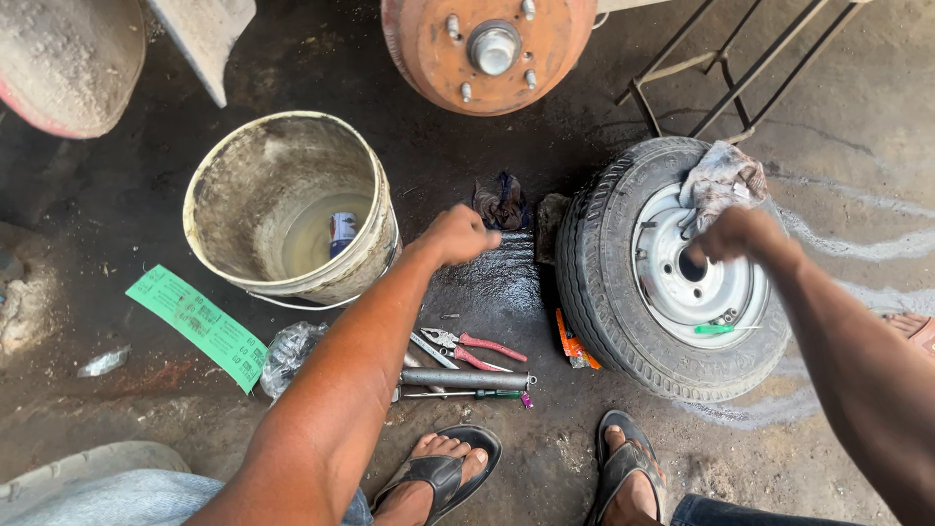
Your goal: The person cleans the brake drum and hub assembly with a cloth, then uses a screwdriver to adjust the internal brake mechanism. Finally, they mount the tire onto the hub and secure it by hand-tightening the lug nuts.
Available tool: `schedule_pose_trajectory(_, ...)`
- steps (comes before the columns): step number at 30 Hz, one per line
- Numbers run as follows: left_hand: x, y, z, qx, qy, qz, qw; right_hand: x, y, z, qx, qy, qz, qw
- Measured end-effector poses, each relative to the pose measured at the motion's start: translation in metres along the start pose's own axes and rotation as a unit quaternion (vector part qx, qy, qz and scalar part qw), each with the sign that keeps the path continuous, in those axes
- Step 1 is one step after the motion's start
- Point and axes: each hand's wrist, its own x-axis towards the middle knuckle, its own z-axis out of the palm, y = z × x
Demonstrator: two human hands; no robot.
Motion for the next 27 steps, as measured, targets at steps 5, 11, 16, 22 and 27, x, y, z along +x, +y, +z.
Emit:
schedule_pose_trajectory(5, 0.012, 0.001, 0.007, -0.394, -0.112, -0.063, 0.91, -0.052, -0.127, -0.085, 0.176, 0.042, -0.204, 0.962)
schedule_pose_trajectory(11, 0.022, -0.004, 0.031, -0.612, -0.087, -0.069, 0.783, -0.121, -0.253, -0.082, 0.353, -0.047, -0.316, 0.879)
schedule_pose_trajectory(16, 0.033, -0.065, 0.024, -0.536, 0.011, -0.086, 0.84, -0.105, -0.28, -0.054, 0.356, -0.022, -0.305, 0.883)
schedule_pose_trajectory(22, 0.008, -0.096, 0.003, -0.393, 0.033, -0.121, 0.911, -0.117, -0.302, 0.046, -0.128, -0.153, -0.281, 0.939)
schedule_pose_trajectory(27, 0.009, -0.088, 0.009, -0.394, 0.015, -0.069, 0.916, -0.124, -0.293, 0.12, -0.294, -0.222, -0.435, 0.822)
